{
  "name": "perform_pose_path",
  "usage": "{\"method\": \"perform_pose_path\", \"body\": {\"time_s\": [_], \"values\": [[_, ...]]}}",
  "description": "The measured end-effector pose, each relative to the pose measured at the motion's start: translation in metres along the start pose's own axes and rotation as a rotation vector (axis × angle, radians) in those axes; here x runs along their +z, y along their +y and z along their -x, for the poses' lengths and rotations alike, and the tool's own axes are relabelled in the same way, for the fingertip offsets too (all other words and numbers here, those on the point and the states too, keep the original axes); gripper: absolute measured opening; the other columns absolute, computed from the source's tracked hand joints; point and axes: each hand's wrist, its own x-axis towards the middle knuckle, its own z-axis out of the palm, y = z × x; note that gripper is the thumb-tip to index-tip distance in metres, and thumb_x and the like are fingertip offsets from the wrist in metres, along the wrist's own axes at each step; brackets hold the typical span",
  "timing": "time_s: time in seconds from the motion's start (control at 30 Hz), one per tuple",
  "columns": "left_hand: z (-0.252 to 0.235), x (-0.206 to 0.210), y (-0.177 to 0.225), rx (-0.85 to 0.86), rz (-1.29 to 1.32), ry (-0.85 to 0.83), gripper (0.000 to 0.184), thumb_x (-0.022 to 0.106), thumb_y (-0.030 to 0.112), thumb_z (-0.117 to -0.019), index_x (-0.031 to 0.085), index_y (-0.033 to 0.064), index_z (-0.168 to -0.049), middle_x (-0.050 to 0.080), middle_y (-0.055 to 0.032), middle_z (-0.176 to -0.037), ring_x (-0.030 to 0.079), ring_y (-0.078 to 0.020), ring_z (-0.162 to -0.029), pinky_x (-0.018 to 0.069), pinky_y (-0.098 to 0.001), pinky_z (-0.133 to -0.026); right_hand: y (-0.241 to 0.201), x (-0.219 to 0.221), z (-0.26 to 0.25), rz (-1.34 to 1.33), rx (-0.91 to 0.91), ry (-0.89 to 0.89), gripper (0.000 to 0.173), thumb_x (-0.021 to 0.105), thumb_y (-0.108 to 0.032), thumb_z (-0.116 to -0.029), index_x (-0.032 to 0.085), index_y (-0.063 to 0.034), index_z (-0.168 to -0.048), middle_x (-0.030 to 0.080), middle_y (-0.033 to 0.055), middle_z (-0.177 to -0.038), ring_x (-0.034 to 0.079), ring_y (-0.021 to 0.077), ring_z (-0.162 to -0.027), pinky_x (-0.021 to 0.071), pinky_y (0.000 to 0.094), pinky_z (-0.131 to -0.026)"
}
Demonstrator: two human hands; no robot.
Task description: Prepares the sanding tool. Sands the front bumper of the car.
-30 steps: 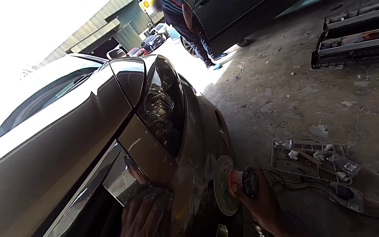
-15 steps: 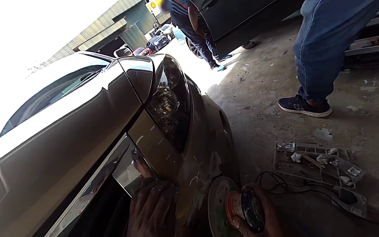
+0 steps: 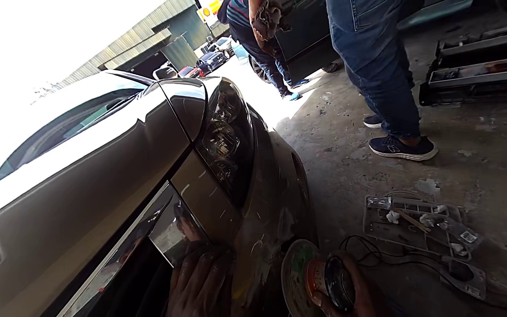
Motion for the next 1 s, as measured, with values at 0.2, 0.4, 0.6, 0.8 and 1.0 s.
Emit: {"method": "perform_pose_path", "body": {"time_s": [0.2, 0.4, 0.6, 0.8, 1.0], "values": [[0.0, 0.002, -0.002, 0.014, 0.009, 0.008, 0.023, 0.049, 0.032, -0.1061, 0.069, 0.0201, -0.105, 0.071, 0.0001, -0.108, 0.06, -0.0184, -0.113, 0.0428, -0.0352, -0.097, -0.004, 0.019, 0.007, -0.131, -0.201, 0.048, 0.074, 0.087, -0.043, -0.0792, 0.055, 0.0037, -0.127, 0.071, 0.0184, -0.107, 0.072, 0.0193, -0.092, 0.0611, 0.0355, -0.079], [0.002, 0.001, -0.003, 0.017, 0.037, -0.001, 0.022, 0.05, 0.031, -0.1059, 0.069, 0.0199, -0.106, 0.071, 0.0, -0.109, 0.061, -0.0183, -0.115, 0.0435, -0.0362, -0.099, 0.006, 0.035, 0.015, -0.124, -0.338, 0.138, 0.074, 0.086, -0.045, -0.0775, 0.055, 0.0038, -0.123, 0.069, 0.0205, -0.108, 0.069, 0.0167, -0.098, 0.0562, 0.0273, -0.089], [0.002, 0.002, -0.004, 0.018, 0.041, 0.001, 0.021, 0.05, 0.031, -0.1054, 0.069, 0.02, -0.105, 0.071, 0.0008, -0.11, 0.06, -0.018, -0.116, 0.0431, -0.0359, -0.1, 0.003, 0.041, 0.0, -0.117, -0.377, 0.196, 0.074, 0.086, -0.049, -0.0785, 0.054, -0.0003, -0.125, 0.068, 0.0165, -0.108, 0.068, 0.0133, -0.098, 0.0563, 0.0248, -0.088], [0.001, 0.001, -0.002, 0.007, 0.041, -0.003, 0.022, 0.05, 0.031, -0.1058, 0.069, 0.0201, -0.105, 0.071, 0.0007, -0.109, 0.06, -0.018, -0.115, 0.0427, -0.0359, -0.1, 0.007, 0.052, -0.004, -0.104, -0.393, 0.216, 0.075, 0.085, -0.049, -0.0781, 0.052, -0.0009, -0.125, 0.067, 0.0168, -0.108, 0.067, 0.0132, -0.099, 0.055, 0.0233, -0.088], [0.001, 0.002, -0.002, 0.008, 0.038, 0.004, 0.022, 0.05, 0.031, -0.1061, 0.068, 0.0198, -0.105, 0.071, 0.0008, -0.109, 0.06, -0.0177, -0.115, 0.0427, -0.0353, -0.099, 0.001, 0.051, -0.002, -0.111, -0.418, 0.186, 0.073, 0.085, -0.05, -0.0775, 0.055, 0.0004, -0.122, 0.069, 0.0179, -0.104, 0.068, 0.0177, -0.095, 0.056, 0.0273, -0.086]]}}
